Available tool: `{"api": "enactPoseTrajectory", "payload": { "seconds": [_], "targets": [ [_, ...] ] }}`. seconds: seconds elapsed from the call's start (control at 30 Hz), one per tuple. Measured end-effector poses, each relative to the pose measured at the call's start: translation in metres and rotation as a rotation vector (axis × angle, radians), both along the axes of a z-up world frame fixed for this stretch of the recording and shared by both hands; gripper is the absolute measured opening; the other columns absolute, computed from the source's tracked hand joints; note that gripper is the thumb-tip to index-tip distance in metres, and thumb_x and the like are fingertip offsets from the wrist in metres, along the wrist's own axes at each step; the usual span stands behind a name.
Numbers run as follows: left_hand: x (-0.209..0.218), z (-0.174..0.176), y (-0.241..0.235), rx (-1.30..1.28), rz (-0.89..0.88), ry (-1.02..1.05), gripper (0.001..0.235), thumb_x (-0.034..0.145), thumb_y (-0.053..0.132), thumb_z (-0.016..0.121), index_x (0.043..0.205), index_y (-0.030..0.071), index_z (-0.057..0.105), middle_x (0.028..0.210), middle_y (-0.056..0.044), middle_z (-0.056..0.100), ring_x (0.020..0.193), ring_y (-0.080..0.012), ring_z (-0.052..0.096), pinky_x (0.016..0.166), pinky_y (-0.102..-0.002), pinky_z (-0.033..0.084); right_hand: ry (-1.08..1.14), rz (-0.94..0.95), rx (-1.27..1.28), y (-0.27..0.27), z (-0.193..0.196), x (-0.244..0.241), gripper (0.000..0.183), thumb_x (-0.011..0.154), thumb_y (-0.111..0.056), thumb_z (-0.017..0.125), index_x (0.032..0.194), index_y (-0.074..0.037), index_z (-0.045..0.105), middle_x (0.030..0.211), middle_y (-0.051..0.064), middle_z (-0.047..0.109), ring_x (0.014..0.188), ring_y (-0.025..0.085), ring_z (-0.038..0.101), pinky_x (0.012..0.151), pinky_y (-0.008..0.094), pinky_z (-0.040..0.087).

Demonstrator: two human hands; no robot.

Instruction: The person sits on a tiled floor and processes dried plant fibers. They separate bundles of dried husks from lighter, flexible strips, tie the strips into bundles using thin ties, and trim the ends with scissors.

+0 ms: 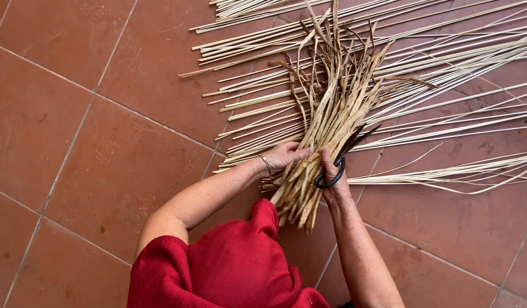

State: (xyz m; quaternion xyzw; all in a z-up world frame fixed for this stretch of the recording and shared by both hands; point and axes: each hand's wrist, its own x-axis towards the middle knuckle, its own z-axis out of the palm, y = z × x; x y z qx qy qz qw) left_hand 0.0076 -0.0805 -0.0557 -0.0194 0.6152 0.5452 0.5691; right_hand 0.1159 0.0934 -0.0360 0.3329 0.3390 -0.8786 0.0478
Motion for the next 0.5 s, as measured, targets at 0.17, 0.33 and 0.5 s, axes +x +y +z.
{"api": "enactPoseTrajectory", "payload": {
  "seconds": [0.17,0.33,0.5],
  "targets": [
    [0.008,0.008,0.008,0.135,-0.011,0.068,0.116,0.059,0.072,0.082,0.145,0.001,0.051,0.138,-0.018,0.063,0.131,-0.0258,0.058,0.111,-0.04,0.045,-0.051,0.072,-0.001,-0.005,0.025,-0.008,0.087,0.093,-0.07,0.046,0.15,-0.003,0.042,0.141,0.016,0.06,0.127,0.026,0.061,0.106,0.041,0.052],
    [0.006,0.017,0.006,-0.023,-0.013,0.086,0.104,0.064,0.053,0.091,0.144,0.005,0.045,0.138,-0.017,0.062,0.13,-0.0244,0.059,0.113,-0.039,0.044,0.033,0.135,-0.033,-0.005,0.045,-0.016,0.097,0.088,-0.078,0.037,0.152,-0.005,0.04,0.142,0.016,0.059,0.127,0.028,0.061,0.105,0.043,0.052],
    [0.008,0.0,-0.004,0.052,0.147,-0.036,0.074,0.071,0.033,0.088,0.133,0.003,0.058,0.118,-0.016,0.072,0.108,-0.0229,0.071,0.095,-0.04,0.061,0.016,0.095,0.01,-0.005,0.033,-0.008,0.073,0.095,-0.055,0.061,0.145,-0.003,0.049,0.132,0.015,0.062,0.122,0.025,0.062,0.103,0.042,0.053]
  ]
}}
